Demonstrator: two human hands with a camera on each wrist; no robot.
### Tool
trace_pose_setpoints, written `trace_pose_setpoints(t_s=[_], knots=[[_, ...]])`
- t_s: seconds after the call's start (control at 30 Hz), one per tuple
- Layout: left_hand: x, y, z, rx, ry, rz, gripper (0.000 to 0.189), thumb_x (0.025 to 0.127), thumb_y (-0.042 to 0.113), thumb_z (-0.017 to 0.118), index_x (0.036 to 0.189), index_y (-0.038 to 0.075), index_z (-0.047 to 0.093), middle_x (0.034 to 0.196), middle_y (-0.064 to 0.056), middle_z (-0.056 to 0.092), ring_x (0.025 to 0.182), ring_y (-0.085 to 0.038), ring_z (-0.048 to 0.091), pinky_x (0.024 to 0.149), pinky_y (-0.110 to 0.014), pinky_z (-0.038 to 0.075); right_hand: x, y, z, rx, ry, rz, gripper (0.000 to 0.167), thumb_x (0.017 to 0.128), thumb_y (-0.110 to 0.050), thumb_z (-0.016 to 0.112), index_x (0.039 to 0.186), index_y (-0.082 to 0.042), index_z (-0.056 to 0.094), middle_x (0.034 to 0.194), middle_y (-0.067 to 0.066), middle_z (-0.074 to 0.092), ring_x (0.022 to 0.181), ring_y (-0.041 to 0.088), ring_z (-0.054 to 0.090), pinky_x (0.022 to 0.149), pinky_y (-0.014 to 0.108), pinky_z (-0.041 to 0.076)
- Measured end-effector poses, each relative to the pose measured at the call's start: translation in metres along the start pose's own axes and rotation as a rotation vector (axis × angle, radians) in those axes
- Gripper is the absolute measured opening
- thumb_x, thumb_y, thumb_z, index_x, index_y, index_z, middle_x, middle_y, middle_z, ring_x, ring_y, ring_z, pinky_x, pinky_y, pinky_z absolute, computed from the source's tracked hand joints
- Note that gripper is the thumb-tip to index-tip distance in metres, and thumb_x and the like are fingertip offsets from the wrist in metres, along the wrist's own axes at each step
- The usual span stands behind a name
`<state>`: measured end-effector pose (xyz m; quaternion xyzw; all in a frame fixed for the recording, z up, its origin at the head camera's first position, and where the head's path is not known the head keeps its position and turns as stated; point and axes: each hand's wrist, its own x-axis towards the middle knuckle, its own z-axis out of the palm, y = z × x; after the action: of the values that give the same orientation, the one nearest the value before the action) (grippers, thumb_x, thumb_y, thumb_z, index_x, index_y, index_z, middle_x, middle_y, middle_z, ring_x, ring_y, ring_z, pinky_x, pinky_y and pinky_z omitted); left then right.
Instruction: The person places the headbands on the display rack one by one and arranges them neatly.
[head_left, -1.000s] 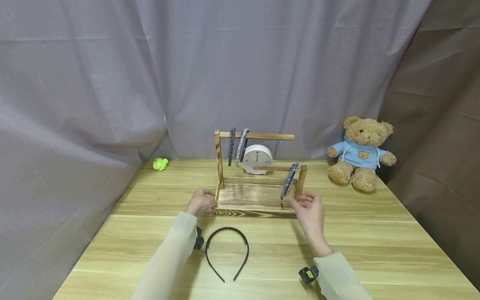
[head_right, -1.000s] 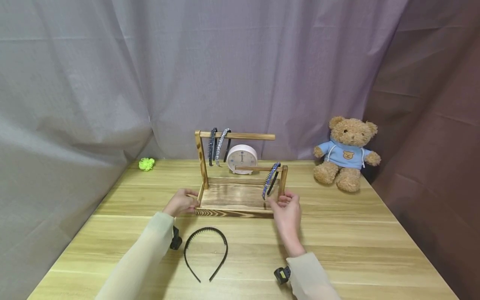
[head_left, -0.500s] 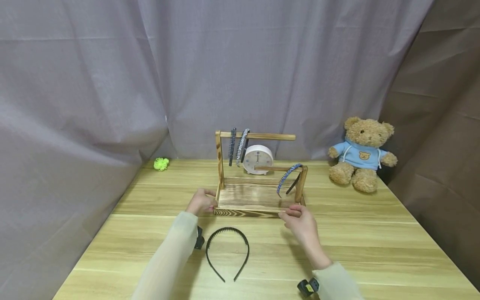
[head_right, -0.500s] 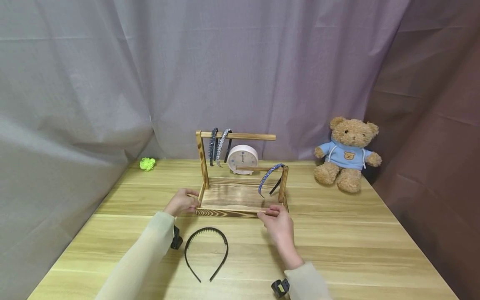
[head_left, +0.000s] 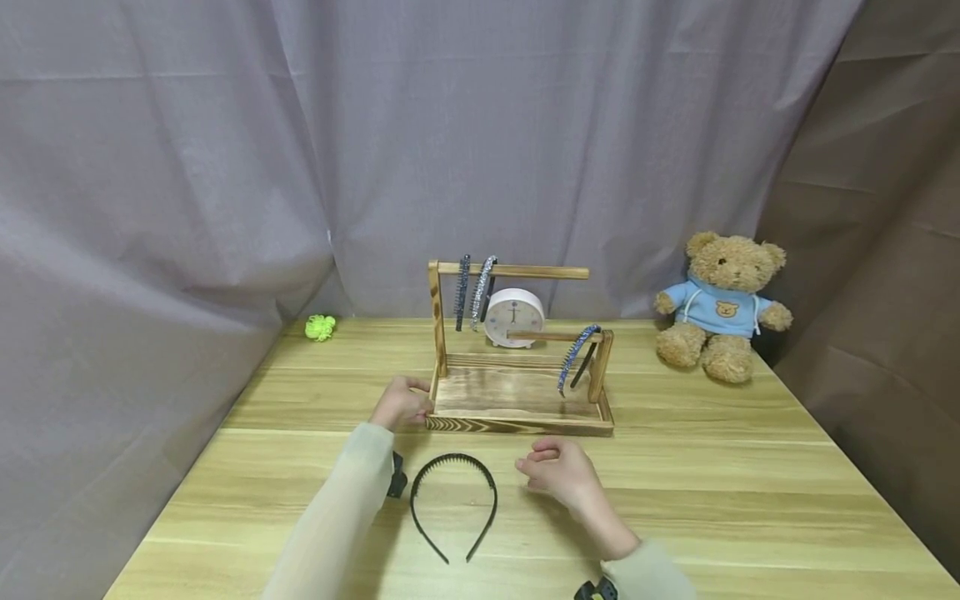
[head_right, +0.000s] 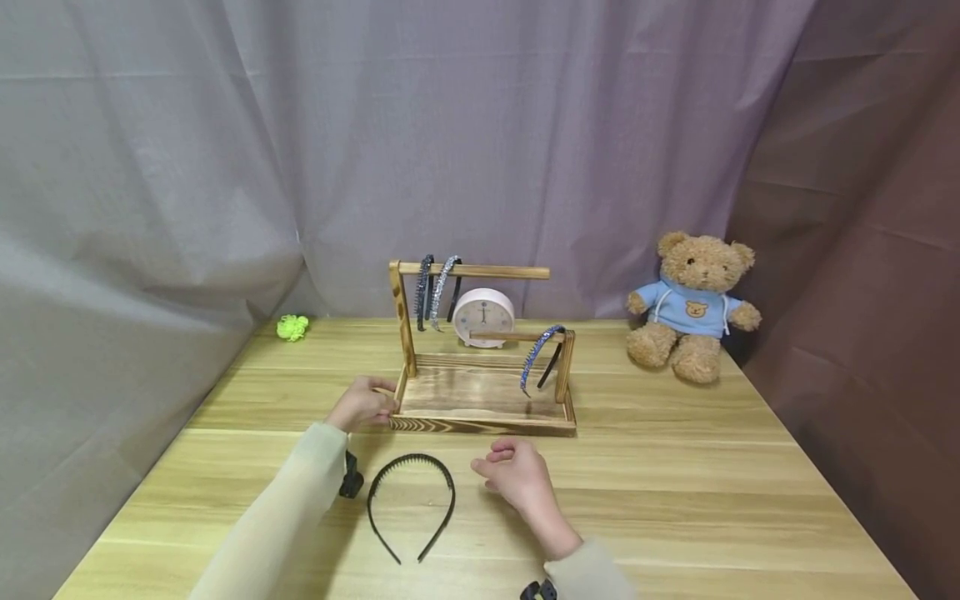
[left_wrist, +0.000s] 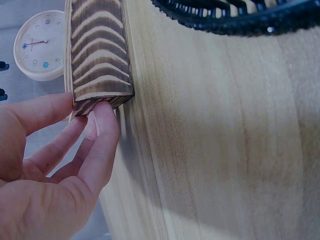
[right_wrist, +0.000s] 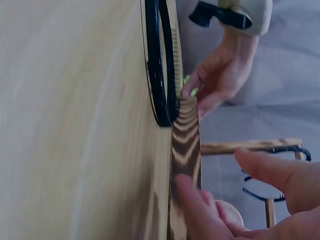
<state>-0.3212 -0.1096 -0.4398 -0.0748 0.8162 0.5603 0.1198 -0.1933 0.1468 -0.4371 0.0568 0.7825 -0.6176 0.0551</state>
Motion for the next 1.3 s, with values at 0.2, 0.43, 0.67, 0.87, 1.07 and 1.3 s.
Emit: trace_pose_setpoints(t_s=[0.2,0.43,0.67,0.87,1.07,1.3], knots=[[-0.001,0.001,0.000,0.007,-0.004,0.005,0.039,0.087,-0.006,0.061,0.126,-0.006,0.055,0.092,-0.011,0.057,0.066,-0.013,0.055,0.065,-0.024,0.058,-0.004,0.003,0.015,-0.093,-0.093,0.003,0.053,0.078,-0.005,0.078,0.119,0.014,0.051,0.106,0.023,0.060,0.075,0.024,0.065,0.070,0.035,0.061],[-0.002,0.001,0.001,0.004,-0.001,0.003,0.041,0.085,-0.007,0.062,0.125,-0.006,0.055,0.095,-0.014,0.059,0.066,-0.013,0.056,0.063,-0.023,0.057,-0.002,0.006,0.030,-0.146,-0.172,-0.020,0.051,0.078,-0.003,0.077,0.118,0.014,0.049,0.104,0.023,0.058,0.072,0.020,0.065,0.068,0.032,0.061],[-0.002,0.001,0.001,0.001,0.003,0.004,0.044,0.083,-0.009,0.061,0.126,-0.006,0.055,0.093,-0.012,0.058,0.063,-0.011,0.054,0.062,-0.022,0.057,0.005,0.005,0.043,-0.299,-0.192,-0.081,0.045,0.072,0.000,0.078,0.108,0.009,0.052,0.097,0.016,0.059,0.063,0.016,0.063,0.059,0.028,0.059],[-0.002,0.001,0.001,0.010,0.007,-0.001,0.042,0.084,-0.008,0.061,0.126,-0.005,0.056,0.093,-0.012,0.057,0.064,-0.012,0.054,0.062,-0.022,0.057,0.009,0.003,0.047,-0.421,-0.177,-0.105,0.045,0.065,0.005,0.074,0.106,0.006,0.054,0.095,0.013,0.054,0.068,0.017,0.059,0.063,0.028,0.054],[-0.001,0.000,0.001,0.014,0.003,0.000,0.042,0.084,-0.009,0.061,0.126,-0.005,0.056,0.091,-0.011,0.057,0.062,-0.010,0.053,0.062,-0.021,0.056,0.008,0.005,0.048,-0.322,-0.179,-0.070,0.038,0.070,0.003,0.068,0.105,0.008,0.055,0.092,0.014,0.056,0.071,0.020,0.057,0.059,0.029,0.056],[-0.001,0.001,0.001,0.005,0.000,0.006,0.043,0.083,-0.009,0.061,0.126,-0.006,0.056,0.092,-0.013,0.059,0.060,-0.009,0.053,0.060,-0.020,0.056,0.006,0.003,0.045,-0.199,-0.235,-0.014,0.028,0.081,0.001,0.064,0.106,0.013,0.059,0.090,0.015,0.061,0.072,0.018,0.064,0.063,0.032,0.059]])
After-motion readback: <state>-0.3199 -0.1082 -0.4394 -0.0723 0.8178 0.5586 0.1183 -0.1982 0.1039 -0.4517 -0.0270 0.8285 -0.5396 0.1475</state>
